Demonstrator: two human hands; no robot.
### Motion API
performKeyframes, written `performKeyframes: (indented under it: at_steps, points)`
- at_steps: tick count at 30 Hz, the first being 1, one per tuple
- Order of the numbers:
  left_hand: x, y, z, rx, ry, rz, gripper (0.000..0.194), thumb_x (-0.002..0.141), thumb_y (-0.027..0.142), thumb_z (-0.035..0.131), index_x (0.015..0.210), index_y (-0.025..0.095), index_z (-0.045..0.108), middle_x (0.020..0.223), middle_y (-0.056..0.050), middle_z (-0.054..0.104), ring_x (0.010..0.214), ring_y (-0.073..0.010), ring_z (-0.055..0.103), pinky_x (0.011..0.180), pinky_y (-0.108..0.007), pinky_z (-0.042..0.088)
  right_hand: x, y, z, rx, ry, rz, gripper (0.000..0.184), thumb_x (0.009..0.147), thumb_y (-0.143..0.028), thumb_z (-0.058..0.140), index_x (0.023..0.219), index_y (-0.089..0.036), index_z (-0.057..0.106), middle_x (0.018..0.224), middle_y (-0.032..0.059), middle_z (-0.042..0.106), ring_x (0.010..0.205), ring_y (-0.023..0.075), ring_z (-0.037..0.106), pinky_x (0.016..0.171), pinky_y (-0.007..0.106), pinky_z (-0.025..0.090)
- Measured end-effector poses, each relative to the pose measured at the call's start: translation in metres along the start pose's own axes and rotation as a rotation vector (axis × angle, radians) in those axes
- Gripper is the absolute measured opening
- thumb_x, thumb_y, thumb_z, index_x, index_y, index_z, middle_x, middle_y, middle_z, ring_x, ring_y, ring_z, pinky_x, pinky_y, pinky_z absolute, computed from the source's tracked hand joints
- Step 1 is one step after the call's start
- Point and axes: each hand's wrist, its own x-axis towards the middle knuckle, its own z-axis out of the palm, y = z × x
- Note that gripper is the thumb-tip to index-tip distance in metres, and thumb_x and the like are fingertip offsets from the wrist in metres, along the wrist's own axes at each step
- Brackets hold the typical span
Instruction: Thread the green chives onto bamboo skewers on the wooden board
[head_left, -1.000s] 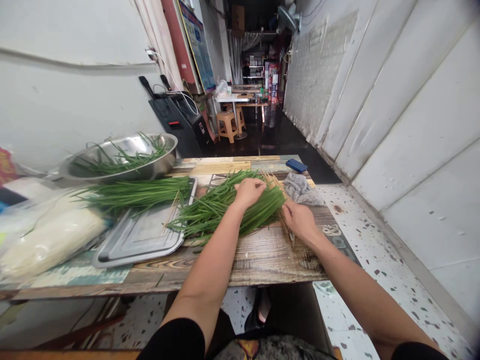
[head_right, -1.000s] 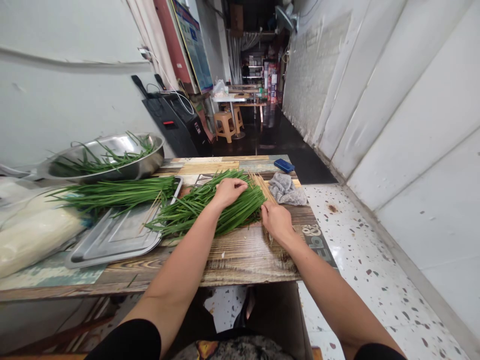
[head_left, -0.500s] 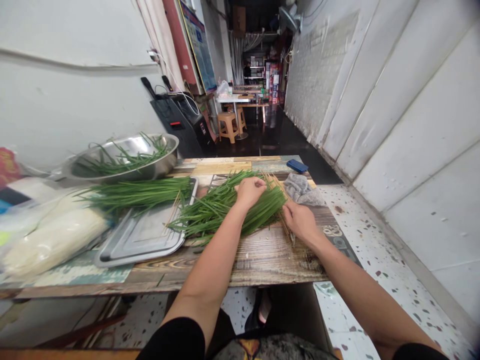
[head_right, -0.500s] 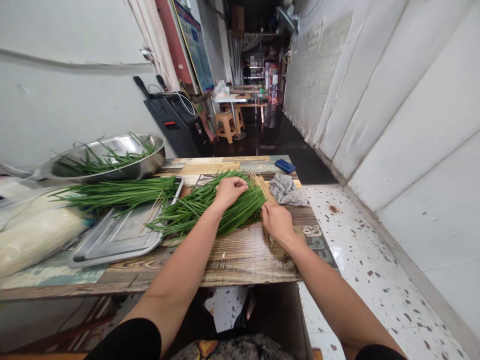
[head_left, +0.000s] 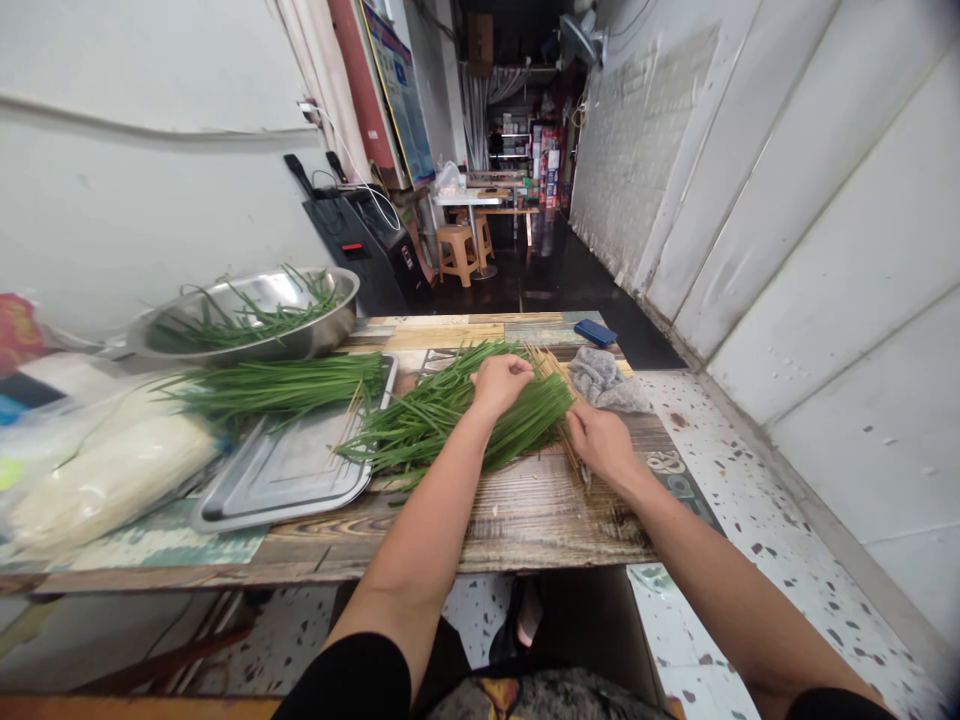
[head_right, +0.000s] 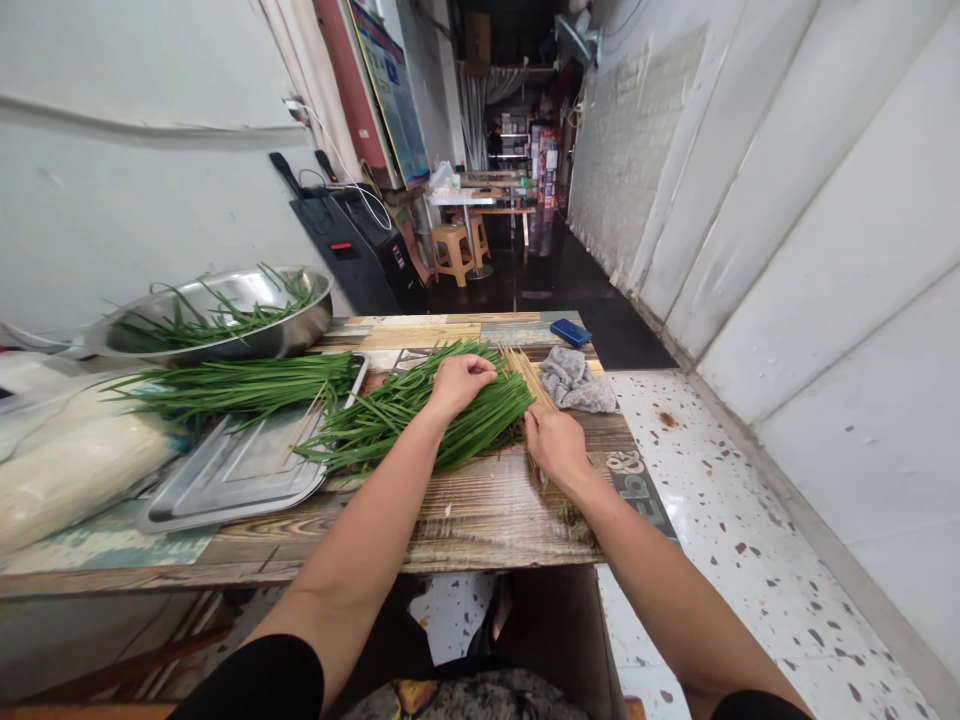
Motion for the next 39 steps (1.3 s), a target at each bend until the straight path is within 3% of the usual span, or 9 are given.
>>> performKeyframes:
  at_steps: [8, 14, 19, 24, 28, 32, 36, 39]
  points:
    - [-0.002, 0.000, 0.001, 0.000, -0.031, 0.044, 0.016, 0.070, 0.026, 0.066, 0.084, 0.024, 0.074, 0.086, -0.001, 0.072, 0.085, -0.0180, 0.063, 0.084, -0.032, 0.043, 0.000, 0.001, 0.001, -0.008, 0.005, 0.005, 0.030, 0.090, -0.028, 0.036, 0.084, -0.018, 0.063, 0.078, 0.0060, 0.069, 0.070, 0.0159, 0.061, 0.059, 0.025, 0.028]
    - [0.003, -0.008, -0.013, 0.049, -0.231, 0.233, 0.018, 0.074, 0.025, 0.061, 0.087, 0.027, 0.074, 0.094, 0.000, 0.072, 0.096, -0.0195, 0.060, 0.092, -0.032, 0.039, 0.001, 0.001, 0.001, -0.009, 0.006, 0.007, 0.029, 0.090, -0.028, 0.036, 0.083, -0.018, 0.062, 0.079, 0.0058, 0.069, 0.070, 0.0154, 0.061, 0.059, 0.025, 0.028]
    - [0.006, -0.015, -0.027, 0.245, 0.090, 0.066, 0.023, 0.082, 0.025, 0.050, 0.090, 0.027, 0.072, 0.100, -0.003, 0.069, 0.102, -0.0239, 0.055, 0.093, -0.043, 0.034, 0.000, 0.000, 0.000, -0.015, -0.002, 0.019, 0.029, 0.090, -0.028, 0.036, 0.082, -0.019, 0.062, 0.079, 0.0056, 0.069, 0.070, 0.0154, 0.061, 0.059, 0.025, 0.028]
    - [0.005, -0.016, -0.016, 0.540, 0.121, 0.037, 0.013, 0.076, 0.029, 0.059, 0.079, 0.024, 0.071, 0.096, -0.008, 0.067, 0.101, -0.0278, 0.048, 0.088, -0.046, 0.030, 0.000, -0.001, -0.001, -0.018, -0.010, 0.023, 0.028, 0.090, -0.028, 0.036, 0.082, -0.019, 0.061, 0.079, 0.0055, 0.069, 0.069, 0.0149, 0.060, 0.059, 0.025, 0.027]
    - [0.006, -0.017, -0.011, 0.623, 0.121, 0.081, 0.019, 0.080, 0.022, 0.051, 0.071, 0.021, 0.067, 0.088, -0.009, 0.065, 0.097, -0.0277, 0.048, 0.086, -0.045, 0.029, 0.000, -0.001, -0.002, -0.015, -0.021, 0.021, 0.029, 0.090, -0.028, 0.036, 0.082, -0.018, 0.062, 0.079, 0.0059, 0.069, 0.068, 0.0149, 0.060, 0.059, 0.025, 0.028]
    - [0.005, -0.013, -0.013, 0.496, 0.114, 0.121, 0.021, 0.081, 0.018, 0.045, 0.073, 0.019, 0.063, 0.085, -0.008, 0.066, 0.092, -0.0247, 0.052, 0.087, -0.042, 0.031, 0.000, -0.002, -0.004, -0.010, -0.022, 0.026, 0.029, 0.090, -0.027, 0.036, 0.082, -0.018, 0.062, 0.079, 0.0061, 0.069, 0.069, 0.0151, 0.060, 0.059, 0.025, 0.027]
    - [0.004, -0.008, -0.011, 0.209, -0.033, 0.094, 0.016, 0.078, 0.018, 0.048, 0.085, 0.020, 0.062, 0.086, -0.003, 0.068, 0.085, -0.0182, 0.057, 0.085, -0.034, 0.038, -0.001, -0.003, -0.005, -0.007, -0.016, 0.028, 0.027, 0.090, -0.028, 0.037, 0.084, -0.019, 0.062, 0.080, 0.0058, 0.069, 0.069, 0.0152, 0.060, 0.059, 0.025, 0.027]
    - [0.005, -0.008, -0.008, 0.115, -0.068, 0.089, 0.023, 0.075, 0.019, 0.055, 0.096, 0.020, 0.063, 0.083, -0.002, 0.069, 0.086, -0.0175, 0.059, 0.085, -0.032, 0.040, -0.001, -0.003, -0.006, -0.004, -0.019, 0.030, 0.027, 0.090, -0.028, 0.037, 0.084, -0.019, 0.062, 0.080, 0.0057, 0.069, 0.069, 0.0150, 0.060, 0.059, 0.024, 0.027]
